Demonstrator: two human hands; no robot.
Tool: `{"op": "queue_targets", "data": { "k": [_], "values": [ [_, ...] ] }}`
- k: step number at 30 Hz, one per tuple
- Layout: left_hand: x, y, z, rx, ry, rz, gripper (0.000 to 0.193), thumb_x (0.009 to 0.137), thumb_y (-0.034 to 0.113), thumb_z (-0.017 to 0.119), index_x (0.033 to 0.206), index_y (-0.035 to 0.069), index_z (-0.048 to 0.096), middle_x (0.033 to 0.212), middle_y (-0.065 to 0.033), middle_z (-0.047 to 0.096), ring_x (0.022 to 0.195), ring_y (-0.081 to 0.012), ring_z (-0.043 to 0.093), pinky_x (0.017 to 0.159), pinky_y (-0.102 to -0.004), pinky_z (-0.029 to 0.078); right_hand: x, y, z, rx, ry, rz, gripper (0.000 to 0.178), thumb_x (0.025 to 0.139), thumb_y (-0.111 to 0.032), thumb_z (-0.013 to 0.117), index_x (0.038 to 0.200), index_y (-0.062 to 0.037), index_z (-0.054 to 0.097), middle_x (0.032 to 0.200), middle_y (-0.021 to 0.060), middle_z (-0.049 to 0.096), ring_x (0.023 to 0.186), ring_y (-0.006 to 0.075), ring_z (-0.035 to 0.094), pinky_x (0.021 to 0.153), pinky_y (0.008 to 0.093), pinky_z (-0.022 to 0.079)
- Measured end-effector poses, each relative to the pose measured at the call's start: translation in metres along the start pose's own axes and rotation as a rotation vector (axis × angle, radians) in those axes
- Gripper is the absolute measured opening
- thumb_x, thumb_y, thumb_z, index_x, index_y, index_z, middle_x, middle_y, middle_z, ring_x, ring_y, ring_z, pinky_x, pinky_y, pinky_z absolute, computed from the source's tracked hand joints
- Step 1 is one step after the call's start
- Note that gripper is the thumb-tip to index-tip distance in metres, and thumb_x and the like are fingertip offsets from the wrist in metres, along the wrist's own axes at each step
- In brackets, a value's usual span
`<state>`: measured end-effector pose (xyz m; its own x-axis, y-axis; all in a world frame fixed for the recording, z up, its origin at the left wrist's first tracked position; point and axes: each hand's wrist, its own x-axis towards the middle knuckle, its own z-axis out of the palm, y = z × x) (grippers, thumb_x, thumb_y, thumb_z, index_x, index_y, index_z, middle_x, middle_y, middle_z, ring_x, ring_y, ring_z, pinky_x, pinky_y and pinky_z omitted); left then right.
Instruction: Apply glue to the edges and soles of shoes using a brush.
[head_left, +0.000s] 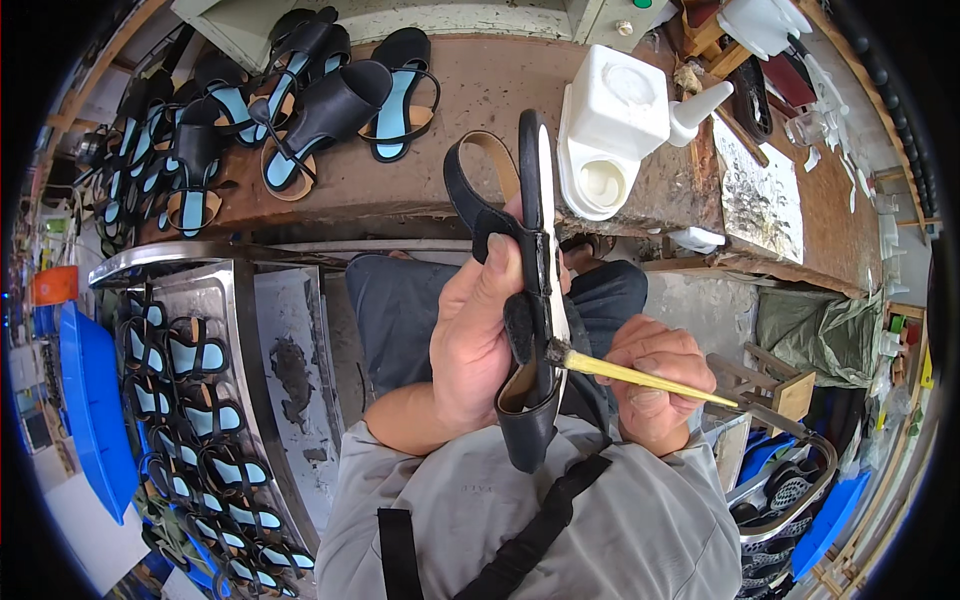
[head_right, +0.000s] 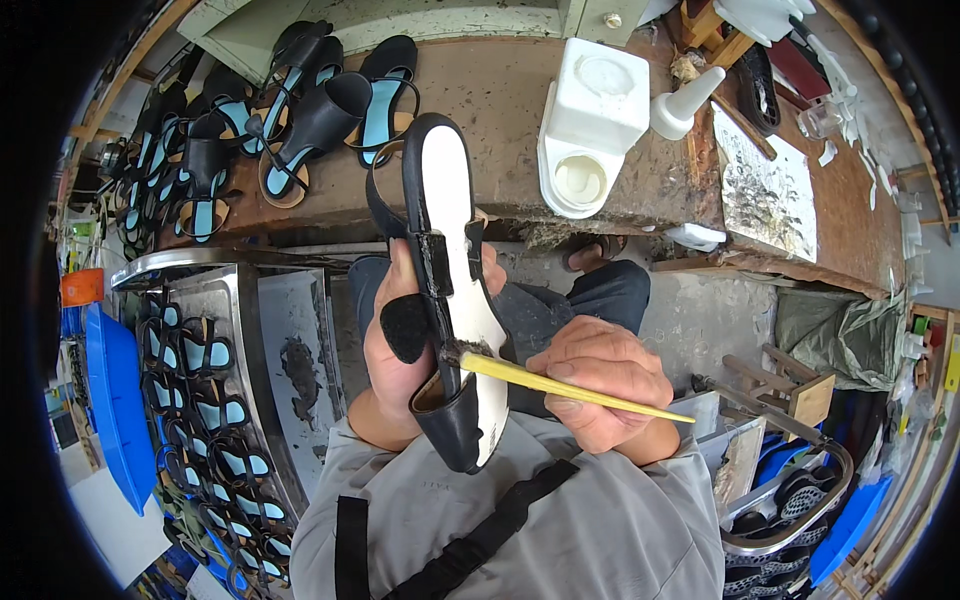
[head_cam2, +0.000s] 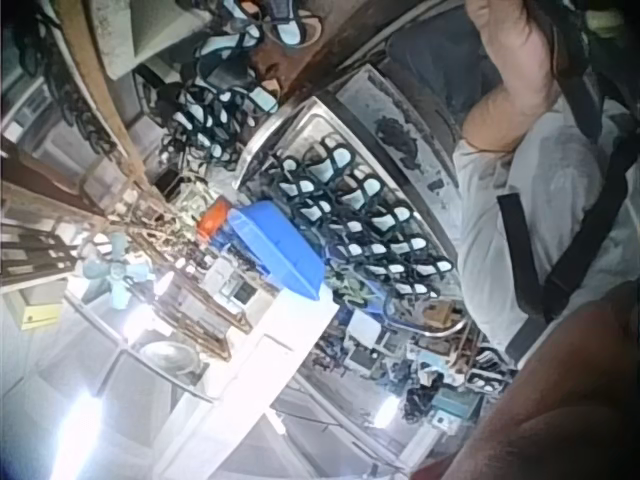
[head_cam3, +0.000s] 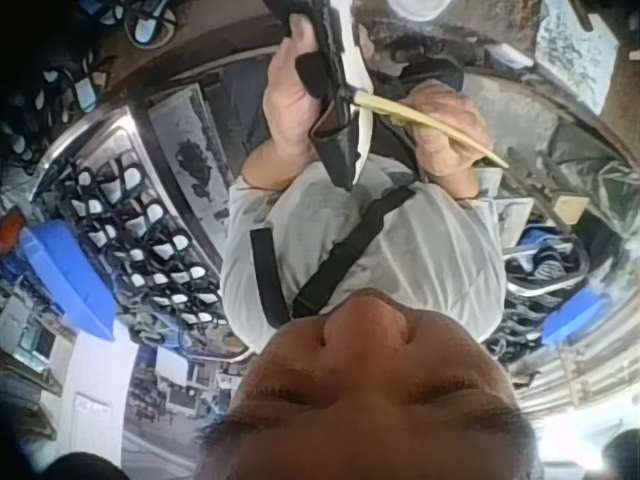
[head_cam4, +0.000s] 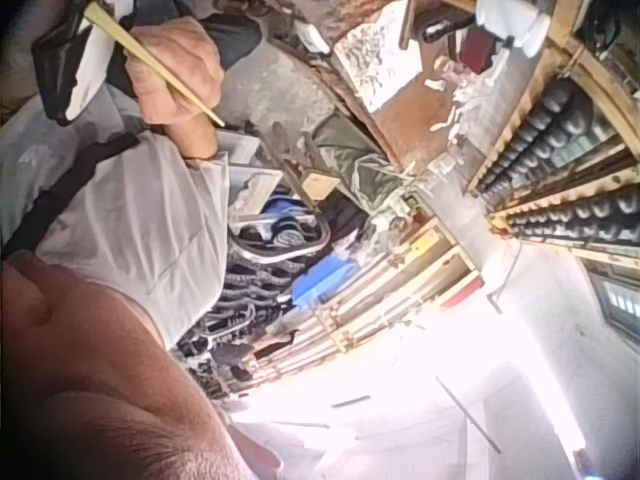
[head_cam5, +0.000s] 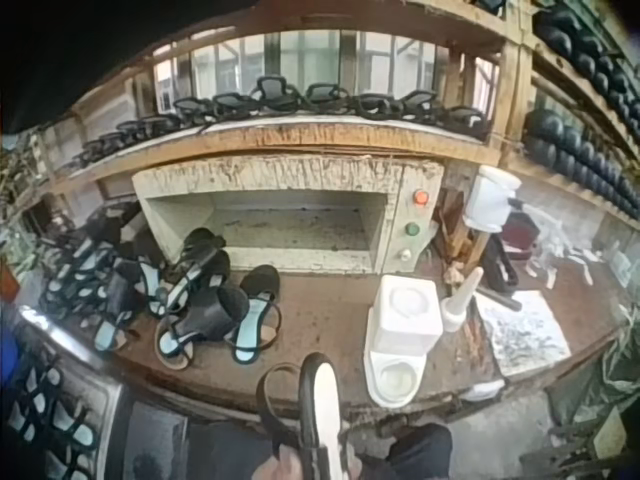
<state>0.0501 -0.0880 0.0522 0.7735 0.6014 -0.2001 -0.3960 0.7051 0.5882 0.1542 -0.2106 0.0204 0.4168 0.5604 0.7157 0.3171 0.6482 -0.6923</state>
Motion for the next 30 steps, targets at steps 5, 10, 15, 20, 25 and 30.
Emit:
{"op": "queue_targets", "data": {
  "k": [5,10,15,20,25,30],
  "values": [
    [0.0,-0.001,0.0,-0.057,-0.005,0.001,0.051,0.095,0.04,0.034,0.118,-0.004,0.044,0.093,-0.0118,0.055,0.086,-0.0187,0.049,0.075,-0.0285,0.041,-0.002,-0.003,0.0,0.017,0.003,-0.025,0.018,0.073,0.002,0.064,0.089,0.0061,0.058,0.077,0.015,0.06,0.062,0.0254,0.063,0.051,0.0316,0.049],
    [-0.001,0.0,0.003,-0.05,0.017,0.012,0.052,0.095,0.041,0.035,0.118,-0.004,0.045,0.093,-0.0125,0.055,0.085,-0.0187,0.05,0.075,-0.0277,0.041,-0.002,-0.008,0.0,-0.006,0.012,-0.041,0.014,0.072,0.0,0.065,0.084,0.0068,0.06,0.074,0.0156,0.061,0.06,0.0251,0.063,0.05,0.0319,0.049],
    [-0.003,-0.001,0.008,0.075,0.038,0.033,0.054,0.094,0.042,0.037,0.119,-0.005,0.044,0.095,-0.0125,0.056,0.085,-0.0185,0.053,0.075,-0.0272,0.042,0.002,-0.017,-0.008,0.081,0.017,0.006,0.013,0.072,-0.002,0.065,0.082,0.006,0.061,0.071,0.0154,0.061,0.059,0.0247,0.062,0.05,0.032,0.048],
    [-0.008,0.002,0.01,0.189,0.014,0.043,0.053,0.094,0.042,0.038,0.12,-0.004,0.044,0.096,-0.0125,0.057,0.086,-0.019,0.053,0.075,-0.0278,0.042,0.02,-0.015,-0.01,0.098,0.042,0.136,0.012,0.073,-0.002,0.064,0.082,0.0045,0.061,0.07,0.0147,0.061,0.055,0.0221,0.058,0.049,0.0319,0.046],
    [-0.016,0.002,0.012,0.159,0.039,0.028,0.051,0.094,0.04,0.038,0.12,-0.002,0.045,0.098,-0.0126,0.057,0.085,-0.0187,0.054,0.073,-0.0283,0.044,0.037,-0.01,-0.01,0.051,0.037,0.115,0.012,0.074,-0.002,0.065,0.082,0.0052,0.061,0.072,0.0145,0.062,0.057,0.0217,0.059,0.051,0.0313,0.046],
    [-0.016,-0.001,0.002,0.014,-0.023,0.019,0.05,0.093,0.04,0.039,0.12,-0.002,0.046,0.097,-0.0122,0.058,0.083,-0.0183,0.055,0.07,-0.0287,0.046,0.039,-0.005,-0.006,-0.069,-0.013,-0.05,0.013,0.072,-0.002,0.066,0.082,0.0053,0.062,0.073,0.014,0.062,0.059,0.0222,0.061,0.052,0.0312,0.047]
  ]
}}
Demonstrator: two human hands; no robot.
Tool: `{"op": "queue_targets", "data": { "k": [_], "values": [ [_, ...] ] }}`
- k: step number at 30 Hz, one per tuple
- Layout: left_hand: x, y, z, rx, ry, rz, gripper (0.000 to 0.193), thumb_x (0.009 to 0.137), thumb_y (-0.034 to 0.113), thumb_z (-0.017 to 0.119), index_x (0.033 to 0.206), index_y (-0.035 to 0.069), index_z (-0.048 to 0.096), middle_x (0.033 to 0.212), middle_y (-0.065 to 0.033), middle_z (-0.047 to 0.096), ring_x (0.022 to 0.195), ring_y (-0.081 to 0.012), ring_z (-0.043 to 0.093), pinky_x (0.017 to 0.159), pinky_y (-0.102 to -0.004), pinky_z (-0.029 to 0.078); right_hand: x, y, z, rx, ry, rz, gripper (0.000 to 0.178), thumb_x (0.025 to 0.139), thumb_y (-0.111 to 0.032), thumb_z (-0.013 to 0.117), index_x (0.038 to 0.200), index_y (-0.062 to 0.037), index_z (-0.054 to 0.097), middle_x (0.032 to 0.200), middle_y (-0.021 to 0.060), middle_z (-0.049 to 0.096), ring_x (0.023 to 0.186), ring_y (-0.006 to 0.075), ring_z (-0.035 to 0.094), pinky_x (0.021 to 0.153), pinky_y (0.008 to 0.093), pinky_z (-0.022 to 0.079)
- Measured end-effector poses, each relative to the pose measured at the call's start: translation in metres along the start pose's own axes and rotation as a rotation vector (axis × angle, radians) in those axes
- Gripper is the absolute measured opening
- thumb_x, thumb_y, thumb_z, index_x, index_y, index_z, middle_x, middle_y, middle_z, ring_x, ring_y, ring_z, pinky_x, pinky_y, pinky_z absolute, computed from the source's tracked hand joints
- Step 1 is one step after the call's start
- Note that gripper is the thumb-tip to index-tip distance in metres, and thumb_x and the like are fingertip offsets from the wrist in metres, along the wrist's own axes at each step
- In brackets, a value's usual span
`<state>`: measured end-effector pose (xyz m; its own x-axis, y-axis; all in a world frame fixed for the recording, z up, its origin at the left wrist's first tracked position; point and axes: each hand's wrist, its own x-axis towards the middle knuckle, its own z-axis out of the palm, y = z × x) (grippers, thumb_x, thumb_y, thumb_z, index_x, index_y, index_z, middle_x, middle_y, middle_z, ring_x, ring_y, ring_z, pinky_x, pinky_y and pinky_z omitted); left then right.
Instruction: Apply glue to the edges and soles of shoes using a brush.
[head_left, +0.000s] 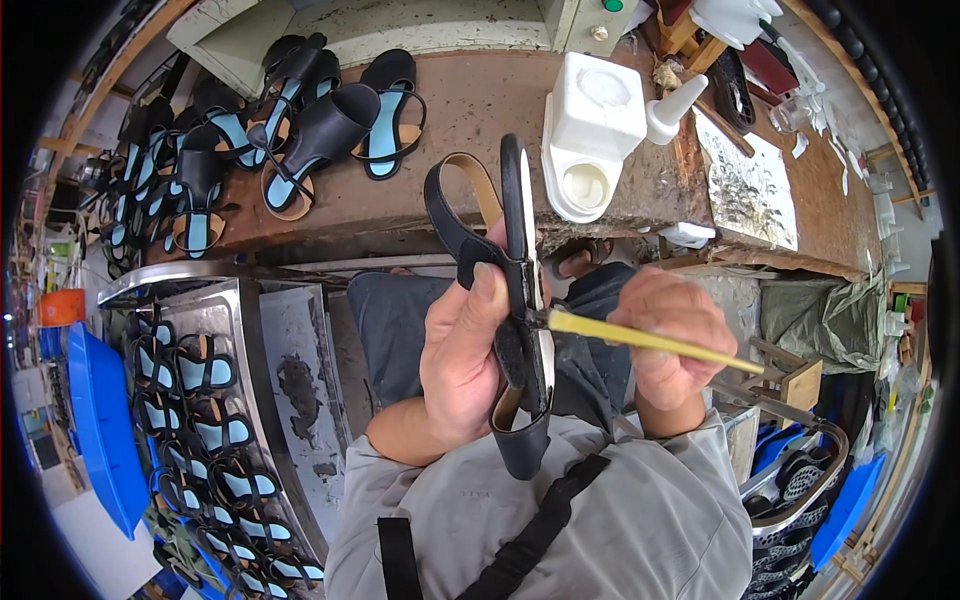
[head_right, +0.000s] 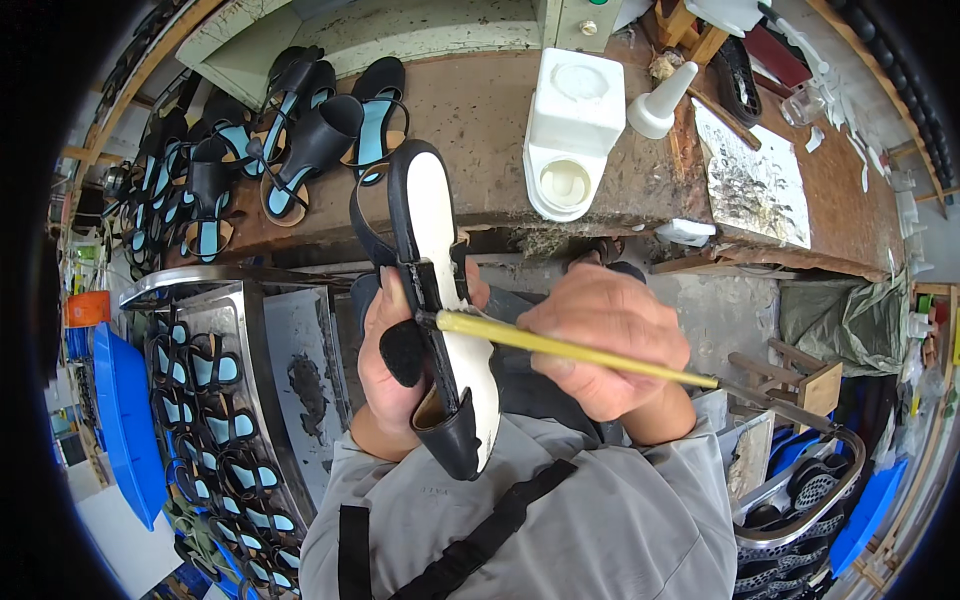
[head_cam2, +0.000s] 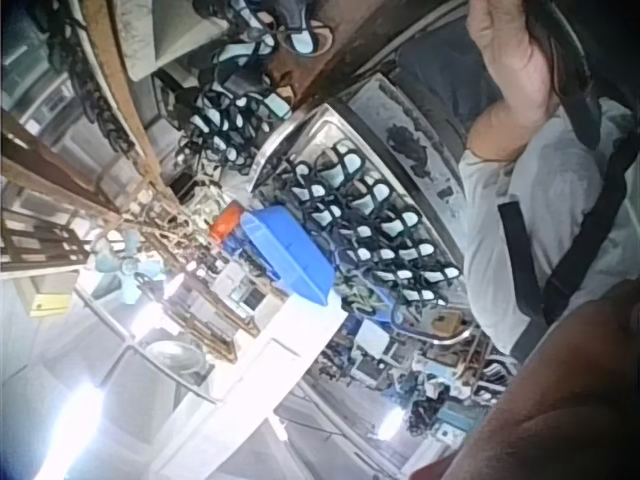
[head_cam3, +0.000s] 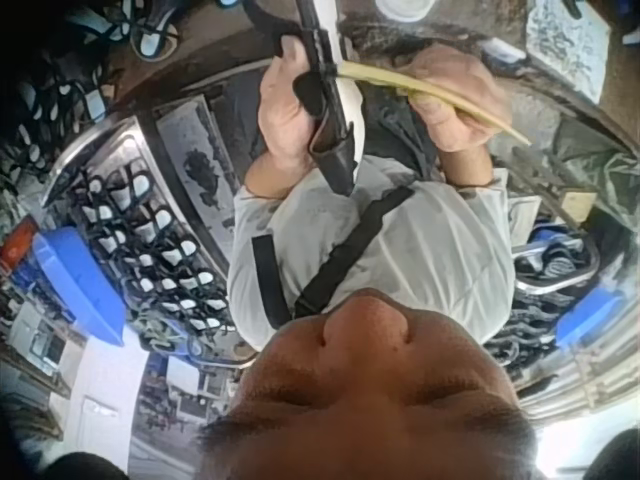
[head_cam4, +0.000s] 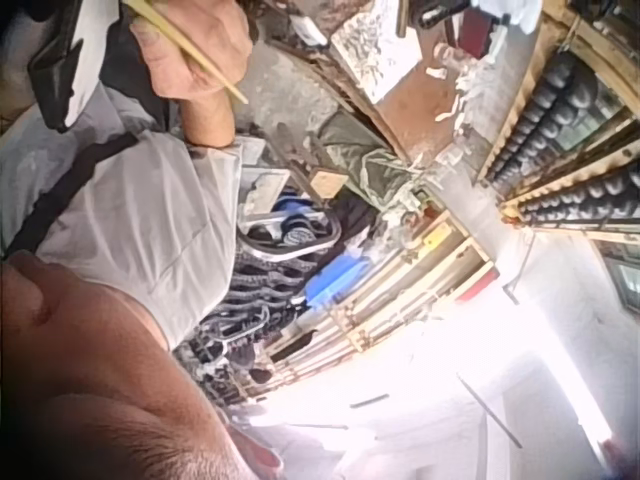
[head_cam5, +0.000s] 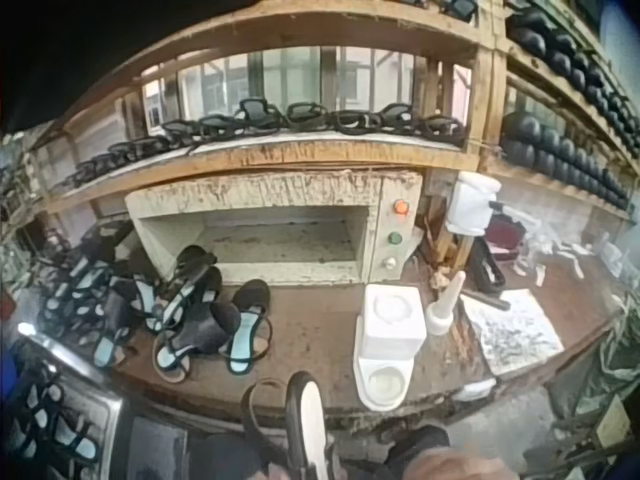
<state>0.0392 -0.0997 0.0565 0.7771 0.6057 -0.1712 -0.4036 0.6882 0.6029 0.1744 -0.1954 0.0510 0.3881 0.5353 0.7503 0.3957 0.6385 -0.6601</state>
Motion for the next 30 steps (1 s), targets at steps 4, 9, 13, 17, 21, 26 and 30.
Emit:
{"op": "queue_targets", "data": {
  "k": [4,9,13,17,21,26,30],
  "values": [
    [-0.001,0.005,0.01,0.071,0.091,-0.015,0.05,0.093,0.041,0.039,0.12,-0.002,0.045,0.097,-0.0126,0.057,0.082,-0.0183,0.056,0.068,-0.0277,0.046,-0.004,-0.005,-0.01,-0.039,-0.076,-0.02,0.015,0.071,-0.002,0.068,0.082,0.0053,0.062,0.074,0.0146,0.063,0.06,0.0227,0.061,0.053,0.0323,0.048],
    [-0.001,0.001,0.004,0.038,0.036,-0.019,0.05,0.093,0.041,0.038,0.12,-0.001,0.045,0.095,-0.0121,0.057,0.078,-0.0175,0.055,0.067,-0.026,0.045,0.003,-0.005,-0.003,0.037,0.055,0.067,0.013,0.073,-0.003,0.066,0.082,0.006,0.063,0.075,0.0159,0.064,0.062,0.0237,0.061,0.056,0.0314,0.048],
    [0.001,0.002,0.004,0.028,0.034,-0.003,0.049,0.093,0.041,0.038,0.119,0.0,0.045,0.093,-0.0111,0.055,0.078,-0.0163,0.051,0.065,-0.0255,0.042,-0.007,-0.005,-0.002,0.125,0.015,0.169,0.013,0.072,-0.003,0.068,0.081,0.0055,0.064,0.073,0.0147,0.063,0.062,0.0229,0.061,0.056,0.0308,0.048],
    [0.002,0.004,0.0,0.079,0.05,0.001,0.047,0.094,0.04,0.038,0.116,-0.001,0.046,0.092,-0.011,0.054,0.081,-0.0157,0.049,0.065,-0.0254,0.041,-0.016,-0.006,0.001,0.18,0.03,0.207,0.013,0.071,-0.004,0.069,0.079,0.0052,0.064,0.073,0.0145,0.063,0.06,0.0233,0.061,0.055,0.0306,0.048],
    [0.0,0.008,0.003,0.122,0.073,-0.002,0.048,0.094,0.04,0.037,0.115,-0.003,0.047,0.09,-0.0107,0.056,0.079,-0.0159,0.051,0.068,-0.0262,0.041,-0.02,-0.009,0.0,0.222,0.01,0.182,0.014,0.07,-0.005,0.07,0.078,0.0048,0.064,0.071,0.0143,0.063,0.057,0.0237,0.062,0.053,0.0314,0.048],
    [-0.002,0.008,0.011,0.126,0.108,-0.004,0.048,0.095,0.04,0.036,0.114,-0.003,0.047,0.09,-0.0108,0.057,0.079,-0.0161,0.052,0.069,-0.0264,0.042,-0.019,-0.014,-0.005,0.219,-0.055,0.155,0.015,0.069,-0.005,0.071,0.078,0.0045,0.064,0.069,0.0135,0.063,0.057,0.0237,0.062,0.051,0.0312,0.048],
    [0.0,0.007,0.006,0.115,0.104,-0.009,0.049,0.095,0.04,0.036,0.114,-0.004,0.048,0.091,-0.0112,0.057,0.081,-0.017,0.052,0.071,-0.0271,0.042,-0.006,-0.011,-0.004,0.196,-0.074,0.126,0.016,0.069,-0.007,0.072,0.077,0.0041,0.064,0.067,0.0127,0.063,0.056,0.0228,0.062,0.049,0.0298,0.047]
  ]
}}
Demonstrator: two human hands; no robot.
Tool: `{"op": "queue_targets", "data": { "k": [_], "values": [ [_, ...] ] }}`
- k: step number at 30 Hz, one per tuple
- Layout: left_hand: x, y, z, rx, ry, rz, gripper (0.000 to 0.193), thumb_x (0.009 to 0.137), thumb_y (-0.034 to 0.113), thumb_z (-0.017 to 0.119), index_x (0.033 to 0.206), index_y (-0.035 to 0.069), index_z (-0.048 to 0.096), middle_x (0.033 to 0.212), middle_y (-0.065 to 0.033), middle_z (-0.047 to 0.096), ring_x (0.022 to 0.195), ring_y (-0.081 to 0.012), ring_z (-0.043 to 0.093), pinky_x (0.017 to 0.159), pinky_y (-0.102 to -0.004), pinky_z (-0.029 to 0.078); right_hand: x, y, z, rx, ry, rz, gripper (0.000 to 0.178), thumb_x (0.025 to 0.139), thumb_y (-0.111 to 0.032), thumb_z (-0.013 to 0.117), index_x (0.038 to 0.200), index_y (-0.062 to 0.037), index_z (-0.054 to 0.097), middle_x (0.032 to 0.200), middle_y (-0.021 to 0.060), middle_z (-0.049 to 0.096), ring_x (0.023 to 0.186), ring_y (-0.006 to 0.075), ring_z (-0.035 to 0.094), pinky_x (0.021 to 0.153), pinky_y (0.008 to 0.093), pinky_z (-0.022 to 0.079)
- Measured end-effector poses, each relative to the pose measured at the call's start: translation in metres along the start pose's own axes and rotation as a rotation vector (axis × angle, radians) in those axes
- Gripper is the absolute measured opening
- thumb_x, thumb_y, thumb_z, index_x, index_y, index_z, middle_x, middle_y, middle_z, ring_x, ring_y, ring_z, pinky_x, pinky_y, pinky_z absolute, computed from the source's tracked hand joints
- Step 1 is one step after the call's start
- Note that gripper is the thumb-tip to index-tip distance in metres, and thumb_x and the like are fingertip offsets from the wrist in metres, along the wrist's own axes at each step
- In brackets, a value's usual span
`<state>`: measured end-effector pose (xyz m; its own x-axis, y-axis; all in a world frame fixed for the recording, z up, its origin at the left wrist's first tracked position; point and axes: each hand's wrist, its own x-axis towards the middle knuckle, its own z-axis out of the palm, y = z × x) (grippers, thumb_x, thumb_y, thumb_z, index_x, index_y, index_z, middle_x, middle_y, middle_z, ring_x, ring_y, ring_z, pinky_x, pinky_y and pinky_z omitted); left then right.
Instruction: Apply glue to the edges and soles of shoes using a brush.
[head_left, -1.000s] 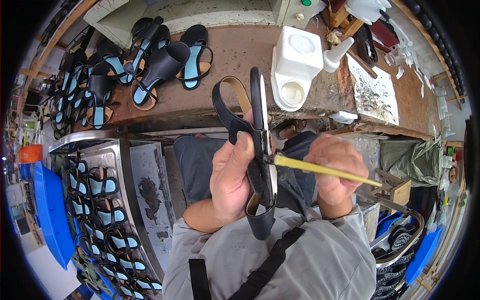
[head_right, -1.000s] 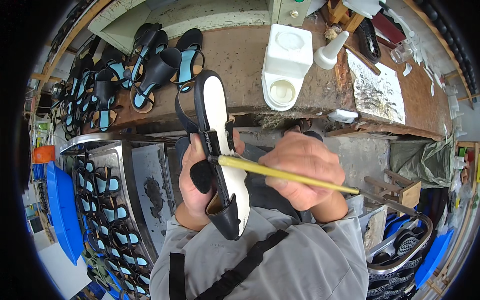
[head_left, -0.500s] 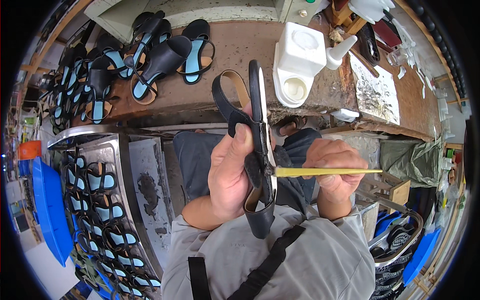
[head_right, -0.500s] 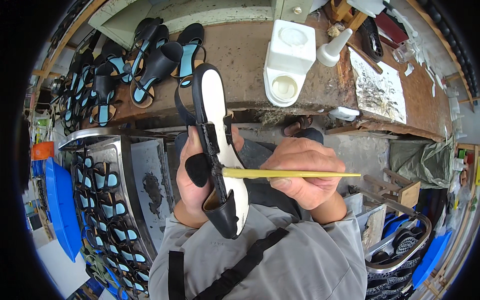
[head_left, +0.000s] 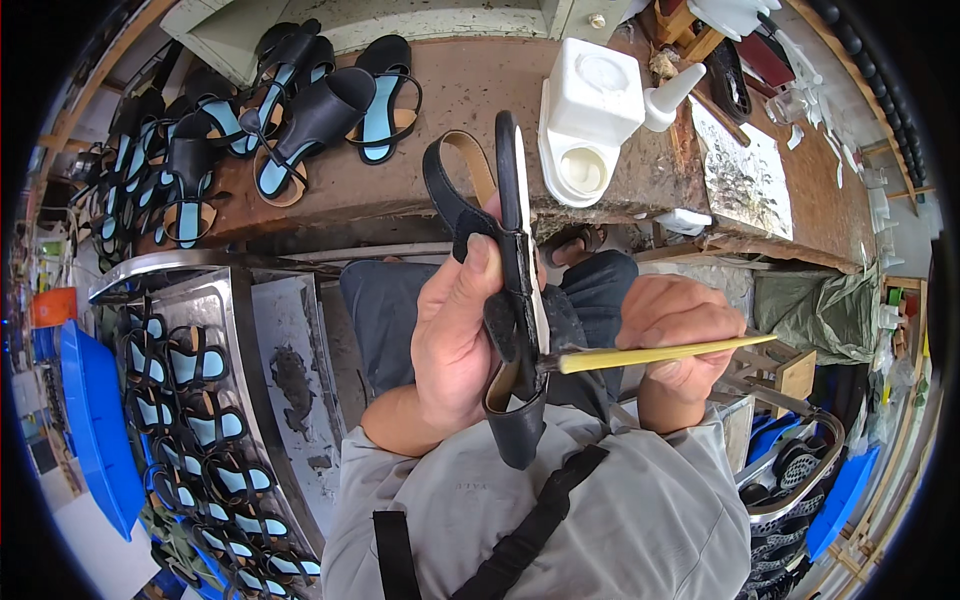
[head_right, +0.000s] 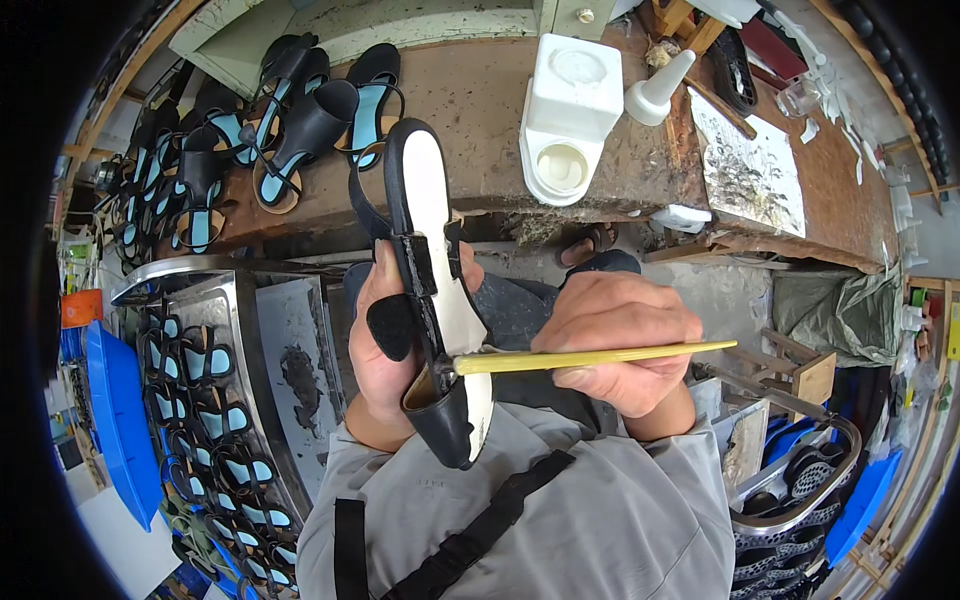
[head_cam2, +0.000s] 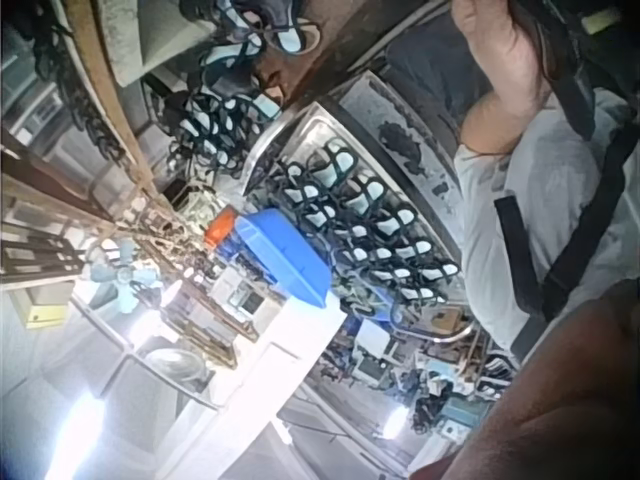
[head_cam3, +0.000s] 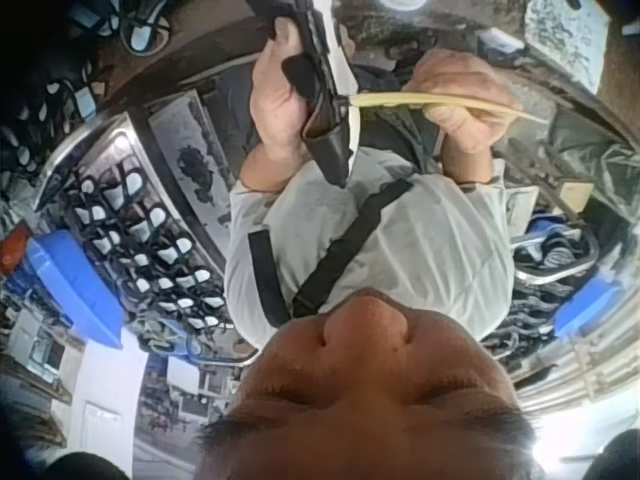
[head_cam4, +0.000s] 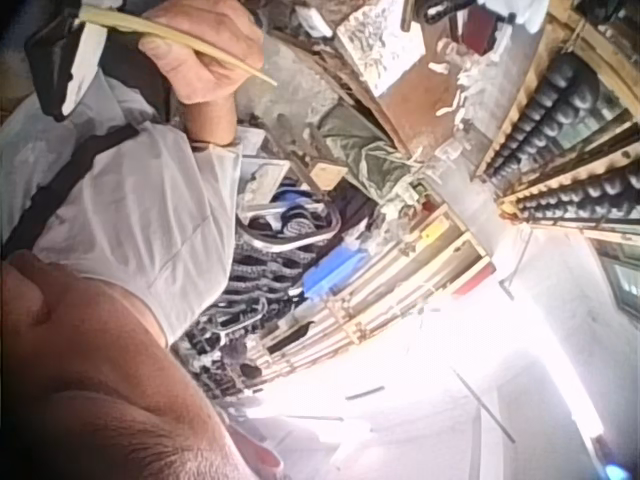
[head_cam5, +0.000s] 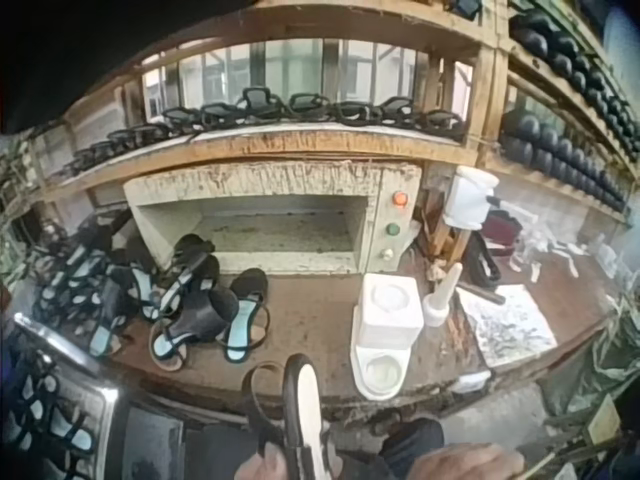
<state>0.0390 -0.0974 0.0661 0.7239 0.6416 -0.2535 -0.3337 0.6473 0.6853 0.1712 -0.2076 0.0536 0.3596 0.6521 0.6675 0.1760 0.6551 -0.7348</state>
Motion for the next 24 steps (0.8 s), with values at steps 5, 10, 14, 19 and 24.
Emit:
{"op": "queue_targets", "data": {
  "k": [5,10,14,19,24],
  "values": [
    [0.003,0.002,-0.008,-0.05,-0.058,0.008,0.048,0.095,0.039,0.036,0.114,-0.004,0.047,0.09,-0.0113,0.057,0.081,-0.0177,0.052,0.071,-0.0277,0.042,0.003,-0.001,-0.005,0.026,-0.104,0.022,0.016,0.069,-0.008,0.072,0.076,0.0036,0.064,0.067,0.0124,0.063,0.056,0.0228,0.061,0.051,0.0308,0.047],
    [0.006,0.001,-0.015,-0.116,-0.124,0.063,0.05,0.094,0.04,0.038,0.118,-0.004,0.044,0.096,-0.0127,0.055,0.087,-0.019,0.05,0.073,-0.0283,0.041,0.0,-0.002,0.011,-0.014,-0.045,0.041,0.016,0.067,-0.007,0.073,0.079,0.0018,0.065,0.069,0.0115,0.064,0.058,0.0236,0.063,0.052,0.0311,0.049],
    [0.005,0.001,-0.011,-0.183,-0.127,0.079,0.045,0.095,0.037,0.037,0.114,-0.002,0.047,0.092,-0.0114,0.055,0.077,-0.0149,0.053,0.068,-0.0249,0.044,0.004,0.0,0.013,0.021,-0.157,-0.014,0.015,0.069,-0.006,0.071,0.079,0.0031,0.065,0.066,0.0108,0.064,0.057,0.0224,0.062,0.051,0.0312,0.049],
    [0.002,0.002,-0.006,-0.2,-0.103,0.031,0.048,0.096,0.04,0.027,0.11,-0.002,0.046,0.092,-0.0122,0.053,0.078,-0.0185,0.053,0.073,-0.0285,0.043,0.035,0.019,0.017,-0.09,0.156,0.118,0.01,0.076,-0.003,0.064,0.082,0.0046,0.063,0.068,0.0107,0.063,0.059,0.02,0.059,0.052,0.0308,0.048],
    [0.019,0.003,-0.044,-0.267,-0.415,0.021,0.052,0.093,0.043,0.034,0.118,-0.002,0.041,0.093,-0.0127,0.052,0.082,-0.0185,0.052,0.07,-0.0273,0.043,0.036,0.022,0.015,-0.281,-0.17,-0.224,0.018,0.076,-0.008,0.066,0.088,0.0036,0.061,0.067,0.012,0.059,0.051,0.0171,0.054,0.046,0.0284,0.042]
  ]
}}
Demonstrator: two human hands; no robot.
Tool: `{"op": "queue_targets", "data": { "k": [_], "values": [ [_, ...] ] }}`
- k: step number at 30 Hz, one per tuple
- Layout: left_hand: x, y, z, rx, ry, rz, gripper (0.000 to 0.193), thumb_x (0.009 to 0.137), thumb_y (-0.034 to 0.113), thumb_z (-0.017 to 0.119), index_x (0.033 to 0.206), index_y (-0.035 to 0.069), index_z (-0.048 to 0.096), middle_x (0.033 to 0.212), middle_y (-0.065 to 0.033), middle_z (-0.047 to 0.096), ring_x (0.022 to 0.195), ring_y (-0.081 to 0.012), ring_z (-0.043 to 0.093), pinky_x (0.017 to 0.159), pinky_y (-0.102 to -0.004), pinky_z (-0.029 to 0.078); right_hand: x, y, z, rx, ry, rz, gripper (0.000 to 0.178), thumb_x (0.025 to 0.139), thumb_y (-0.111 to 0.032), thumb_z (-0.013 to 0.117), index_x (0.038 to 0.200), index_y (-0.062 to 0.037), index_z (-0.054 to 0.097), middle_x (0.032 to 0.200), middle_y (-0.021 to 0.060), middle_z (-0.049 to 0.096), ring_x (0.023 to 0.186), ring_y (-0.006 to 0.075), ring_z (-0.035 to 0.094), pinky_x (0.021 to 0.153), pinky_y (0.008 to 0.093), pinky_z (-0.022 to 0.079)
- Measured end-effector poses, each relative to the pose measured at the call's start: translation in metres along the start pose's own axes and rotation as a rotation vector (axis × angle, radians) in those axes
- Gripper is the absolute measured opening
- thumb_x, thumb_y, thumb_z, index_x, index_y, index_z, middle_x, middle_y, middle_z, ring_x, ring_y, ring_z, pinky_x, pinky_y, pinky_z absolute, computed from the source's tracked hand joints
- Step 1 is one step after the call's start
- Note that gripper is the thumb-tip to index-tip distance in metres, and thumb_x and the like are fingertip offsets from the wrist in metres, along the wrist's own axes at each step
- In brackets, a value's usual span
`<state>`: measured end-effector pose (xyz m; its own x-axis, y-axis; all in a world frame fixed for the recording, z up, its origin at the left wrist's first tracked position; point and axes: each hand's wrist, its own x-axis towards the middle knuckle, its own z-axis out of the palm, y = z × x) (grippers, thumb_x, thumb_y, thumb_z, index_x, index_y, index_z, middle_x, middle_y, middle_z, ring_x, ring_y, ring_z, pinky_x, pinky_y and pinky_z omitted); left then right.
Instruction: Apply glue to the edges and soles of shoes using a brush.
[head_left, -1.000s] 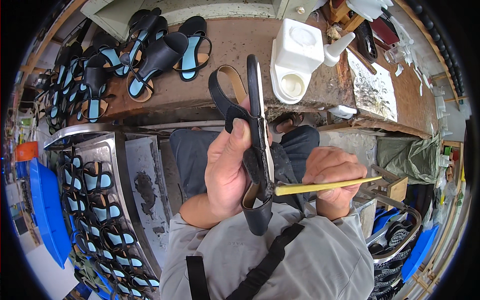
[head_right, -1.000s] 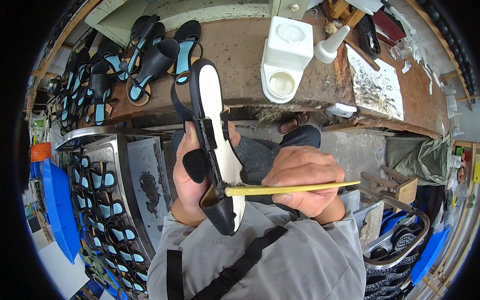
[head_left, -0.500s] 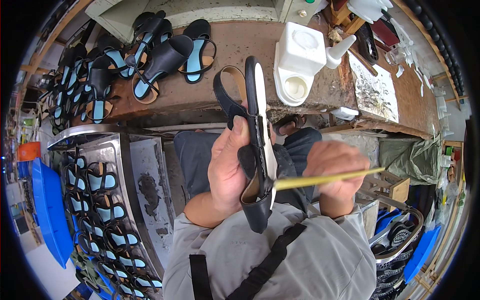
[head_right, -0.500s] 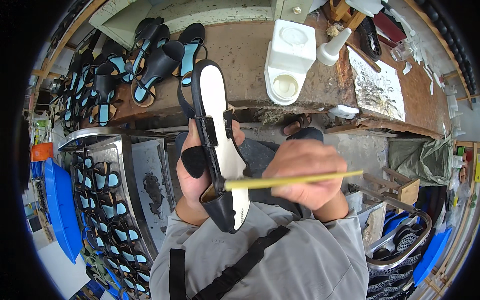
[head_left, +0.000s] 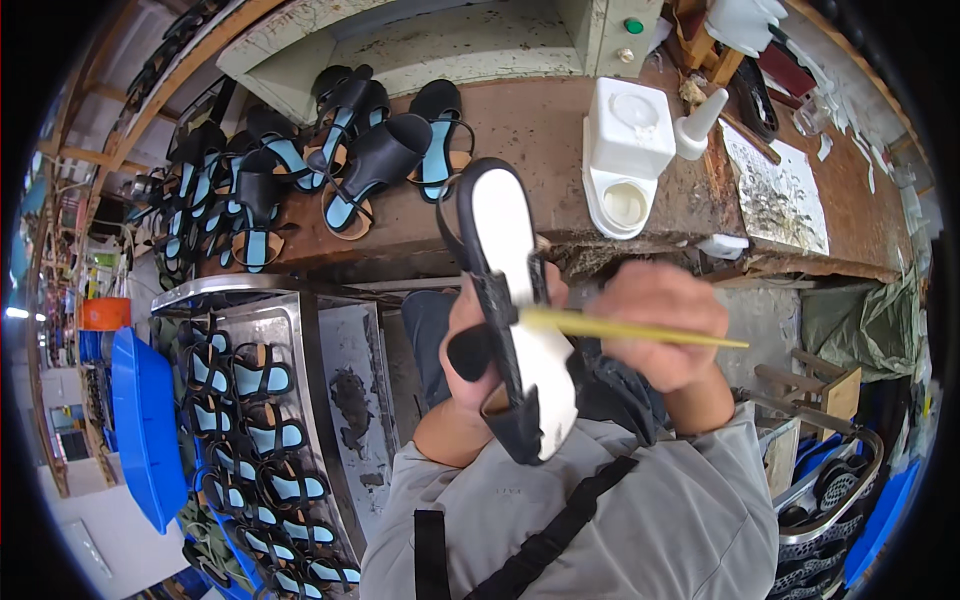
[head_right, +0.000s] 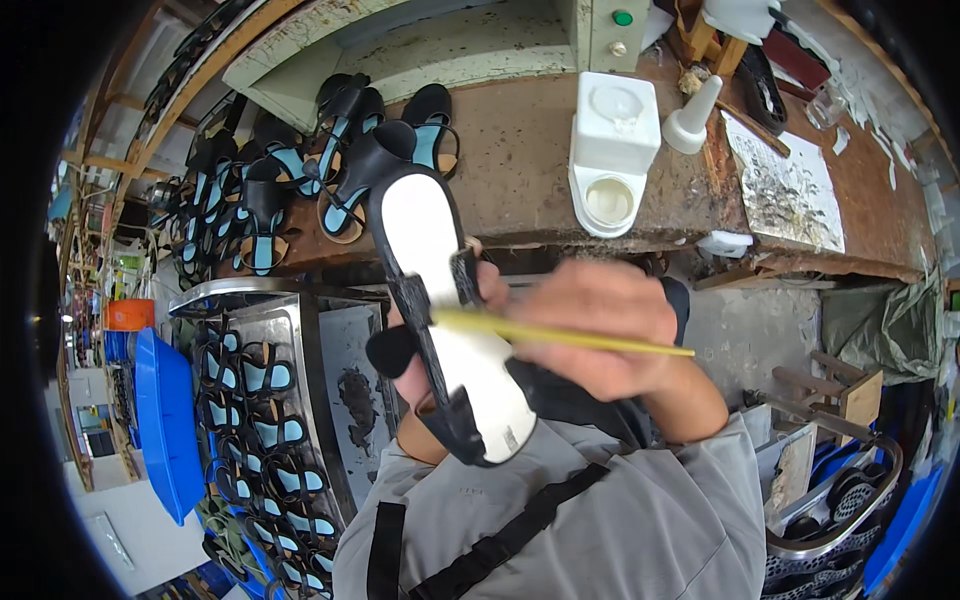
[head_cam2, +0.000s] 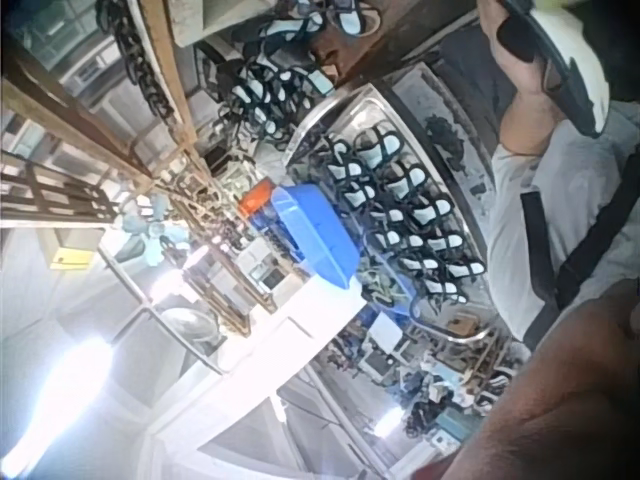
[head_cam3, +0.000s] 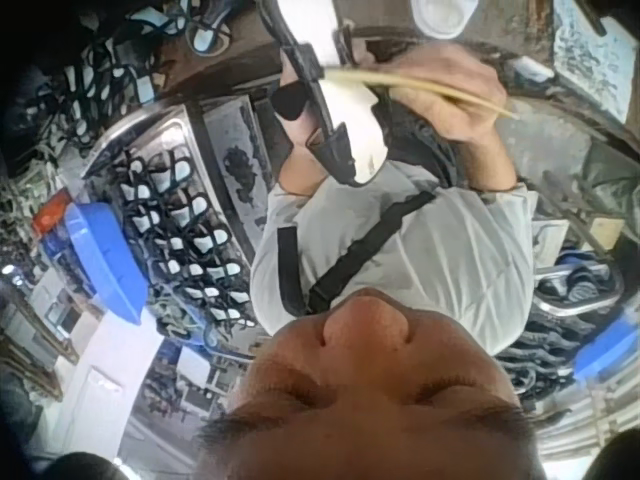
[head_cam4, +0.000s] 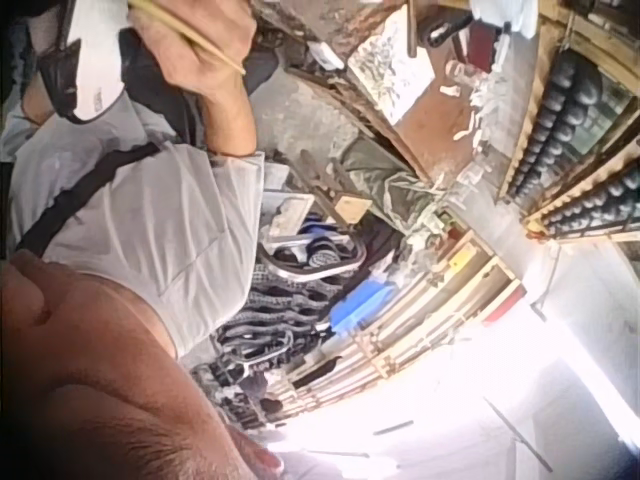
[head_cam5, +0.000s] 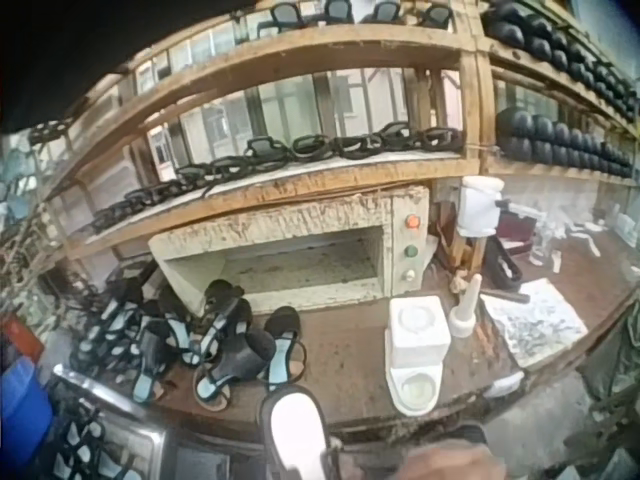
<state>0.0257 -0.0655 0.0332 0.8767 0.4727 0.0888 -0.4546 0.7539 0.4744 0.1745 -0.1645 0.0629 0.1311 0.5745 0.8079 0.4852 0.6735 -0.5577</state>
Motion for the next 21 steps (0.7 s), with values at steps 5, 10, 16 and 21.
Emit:
{"op": "queue_targets", "data": {
  "k": [5,10,16,21],
  "values": [
    [0.029,0.022,0.001,-0.005,0.082,0.434,0.061,0.085,0.043,0.052,0.123,-0.003,0.039,0.099,-0.014,0.053,0.09,-0.0216,0.053,0.08,-0.0321,0.047,-0.038,0.006,-0.02,0.671,0.315,0.62,0.01,0.082,-0.01,0.058,0.079,-0.0001,0.057,0.078,0.0099,0.058,0.052,0.0094,0.054,0.042,0.0199,0.041],
    [0.06,0.046,-0.007,-0.117,-0.066,0.456,0.047,0.088,0.035,0.05,0.117,-0.002,0.045,0.1,-0.0138,0.053,0.089,-0.0219,0.05,0.077,-0.0308,0.044,-0.04,0.034,0.002,0.654,-0.141,1.032,0.026,0.091,-0.024,0.052,0.103,-0.0015,0.058,0.076,0.0053,0.061,0.071,0.0104,0.056,0.064,0.0229,0.044],
    [0.068,0.053,0.006,0.045,0.096,0.434,0.039,0.093,0.032,0.046,0.116,0.0,0.05,0.112,-0.0122,0.057,0.096,-0.022,0.057,0.085,-0.0329,0.046,-0.043,0.039,0.022,1.053,0.199,1.044,0.013,0.084,-0.018,0.059,0.089,-0.0058,0.056,0.062,0.002,0.054,0.051,0.0104,0.051,0.048,0.0242,0.042],
    [0.011,0.089,-0.049,0.7,0.423,0.691,0.033,0.091,0.021,0.047,0.109,-0.005,0.055,0.105,-0.0148,0.058,0.1,-0.0262,0.056,0.087,-0.0388,0.045,-0.045,0.027,-0.005,1.123,0.286,0.961,0.017,0.082,-0.018,0.06,0.091,-0.0044,0.055,0.057,0.0026,0.051,0.045,0.0096,0.047,0.044,0.0233,0.037]
  ]
}}
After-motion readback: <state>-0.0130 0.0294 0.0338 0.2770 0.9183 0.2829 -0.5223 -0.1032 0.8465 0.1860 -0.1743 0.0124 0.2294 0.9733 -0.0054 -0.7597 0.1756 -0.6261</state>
